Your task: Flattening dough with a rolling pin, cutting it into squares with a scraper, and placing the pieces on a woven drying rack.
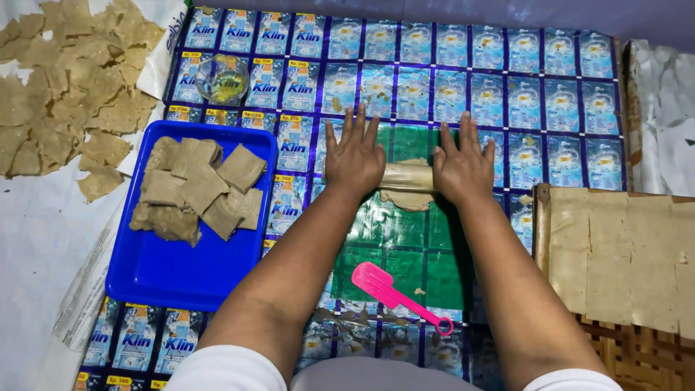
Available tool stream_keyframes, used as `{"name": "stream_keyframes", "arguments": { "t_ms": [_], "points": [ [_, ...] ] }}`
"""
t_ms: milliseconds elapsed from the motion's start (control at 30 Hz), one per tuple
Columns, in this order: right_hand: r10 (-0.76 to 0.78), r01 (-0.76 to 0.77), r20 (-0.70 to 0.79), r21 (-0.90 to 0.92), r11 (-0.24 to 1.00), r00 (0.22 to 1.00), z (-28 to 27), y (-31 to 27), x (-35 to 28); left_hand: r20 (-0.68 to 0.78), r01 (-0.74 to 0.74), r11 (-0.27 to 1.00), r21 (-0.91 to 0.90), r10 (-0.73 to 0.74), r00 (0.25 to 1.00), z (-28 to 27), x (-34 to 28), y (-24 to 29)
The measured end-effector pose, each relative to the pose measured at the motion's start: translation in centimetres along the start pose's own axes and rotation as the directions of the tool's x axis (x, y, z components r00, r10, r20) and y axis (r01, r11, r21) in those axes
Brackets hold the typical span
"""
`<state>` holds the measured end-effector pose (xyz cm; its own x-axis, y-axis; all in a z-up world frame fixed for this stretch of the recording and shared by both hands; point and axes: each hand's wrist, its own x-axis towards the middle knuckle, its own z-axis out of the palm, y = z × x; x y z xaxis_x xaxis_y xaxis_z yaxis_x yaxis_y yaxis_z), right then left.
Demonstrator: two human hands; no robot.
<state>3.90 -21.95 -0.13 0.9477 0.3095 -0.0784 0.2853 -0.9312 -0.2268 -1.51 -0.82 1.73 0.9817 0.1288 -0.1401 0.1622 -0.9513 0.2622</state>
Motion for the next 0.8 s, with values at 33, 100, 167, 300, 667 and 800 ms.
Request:
{"name": "stream_keyframes", "arguments": {
  "t_ms": [33, 100, 167, 300, 667, 800],
  "points": [
    [-0.003, 0.003, -0.001, -0.002, 1.0, 1.0, 0.6, 0.2, -0.7, -0.002, 0.002, 1.0, -0.002, -0.002, 1.0, 0.2, -0.8, 0.0],
    [-0.05, 0.047, -0.073, -0.04, 0.998, 0.996, 1.6, 0.6, -2.1, -0.072, -0.036, 0.999, -0.011, 0.035, 0.997, 0.6, -2.4, 0.0],
    [-0.09, 0.085, -0.12, -0.04, 0.996, 0.989, 2.2, 0.8, -3.4, -0.088, -0.056, 0.998, -0.004, 0.055, 0.995, 2.0, -3.3, -0.5],
    [-0.157, 0.153, -0.207, -0.034, 0.988, 0.966, 3.3, 1.2, -6.2, -0.148, -0.119, 0.993, 0.0, 0.118, 0.982, 2.8, -6.2, -1.0],
    [-0.255, 0.239, -0.372, -0.09, 0.967, 0.892, 5.2, 1.0, -14.4, -0.307, -0.258, 0.965, 0.046, 0.259, 0.916, 6.3, -13.3, -2.5],
    [-0.245, 0.202, -0.392, -0.149, 0.968, 0.887, 5.8, 1.7, -11.5, -0.346, -0.258, 0.965, 0.048, 0.258, 0.902, 6.1, -10.0, -2.4]
  ]
}}
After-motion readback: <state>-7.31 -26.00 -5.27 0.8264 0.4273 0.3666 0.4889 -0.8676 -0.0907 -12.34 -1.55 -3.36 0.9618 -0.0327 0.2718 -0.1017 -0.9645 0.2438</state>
